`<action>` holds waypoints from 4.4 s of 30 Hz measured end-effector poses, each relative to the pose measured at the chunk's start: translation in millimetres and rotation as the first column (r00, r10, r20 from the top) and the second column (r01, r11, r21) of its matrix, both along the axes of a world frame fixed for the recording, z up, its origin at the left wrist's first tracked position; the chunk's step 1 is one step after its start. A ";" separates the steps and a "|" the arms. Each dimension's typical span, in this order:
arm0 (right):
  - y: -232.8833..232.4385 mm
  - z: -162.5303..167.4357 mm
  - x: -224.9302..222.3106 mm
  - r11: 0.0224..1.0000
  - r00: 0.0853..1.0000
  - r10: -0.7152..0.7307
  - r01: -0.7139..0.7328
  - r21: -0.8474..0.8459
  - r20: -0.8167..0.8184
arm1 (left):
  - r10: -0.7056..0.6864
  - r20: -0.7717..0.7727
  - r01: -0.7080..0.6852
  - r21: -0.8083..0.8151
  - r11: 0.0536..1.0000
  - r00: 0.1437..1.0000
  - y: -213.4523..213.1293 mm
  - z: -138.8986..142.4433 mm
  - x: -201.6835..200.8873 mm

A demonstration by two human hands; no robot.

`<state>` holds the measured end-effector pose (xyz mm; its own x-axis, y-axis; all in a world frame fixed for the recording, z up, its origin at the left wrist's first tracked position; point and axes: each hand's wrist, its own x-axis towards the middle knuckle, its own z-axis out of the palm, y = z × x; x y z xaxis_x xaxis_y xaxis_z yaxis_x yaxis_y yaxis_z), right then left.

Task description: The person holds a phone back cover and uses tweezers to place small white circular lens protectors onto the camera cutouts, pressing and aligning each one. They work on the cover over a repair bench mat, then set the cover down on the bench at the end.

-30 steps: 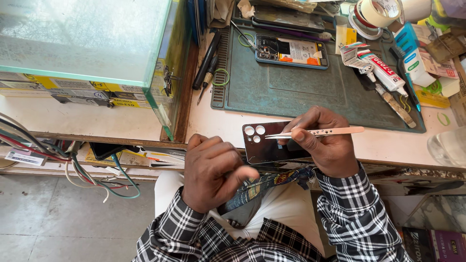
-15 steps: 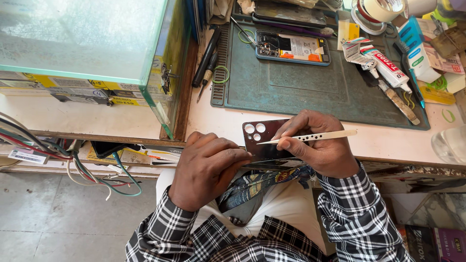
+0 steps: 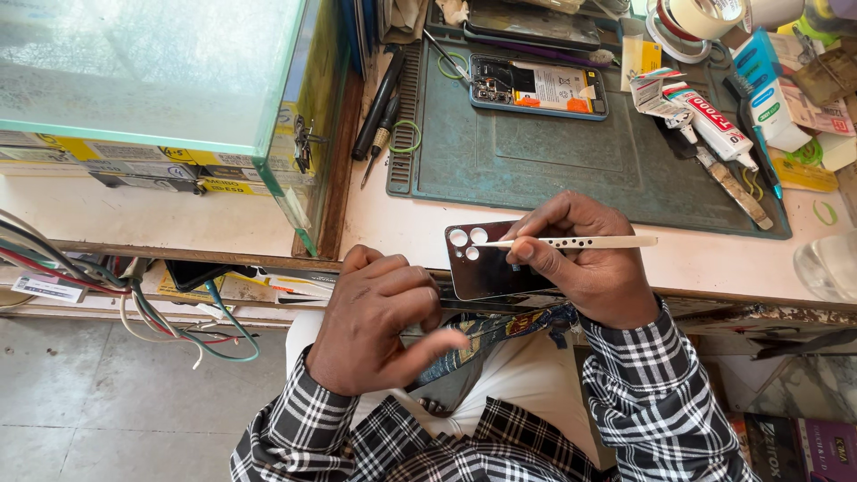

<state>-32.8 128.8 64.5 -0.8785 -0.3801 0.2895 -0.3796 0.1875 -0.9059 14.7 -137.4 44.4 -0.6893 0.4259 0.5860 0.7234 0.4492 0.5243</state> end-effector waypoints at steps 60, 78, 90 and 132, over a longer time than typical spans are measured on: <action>-15.2 10.3 1.6 0.966 0.970 0.081 -0.019 0.260 -0.230 | 0.283 -0.206 -0.277 0.062 0.959 0.937 20.7 -24.2 -3.5; -12.8 6.5 6.3 0.968 0.966 0.029 0.037 0.249 -0.256 | 0.274 -0.187 -0.270 0.046 0.962 0.943 19.9 -26.9 -2.9; -15.3 7.8 4.1 0.968 0.960 0.071 0.000 0.252 -0.272 | 0.284 -0.183 -0.290 -0.003 0.957 0.941 19.5 -26.2 -2.0; -27.2 7.7 7.8 0.941 0.861 0.130 0.050 0.335 -0.492 | 0.407 -0.232 -0.422 -0.018 0.906 0.883 30.0 -33.7 7.6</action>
<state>-25.1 101.5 72.2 -0.6284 -0.5621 0.5377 -0.7764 0.4104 -0.4784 22.3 -107.4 10.7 -0.6697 0.1723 0.7224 0.5559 0.7613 0.3338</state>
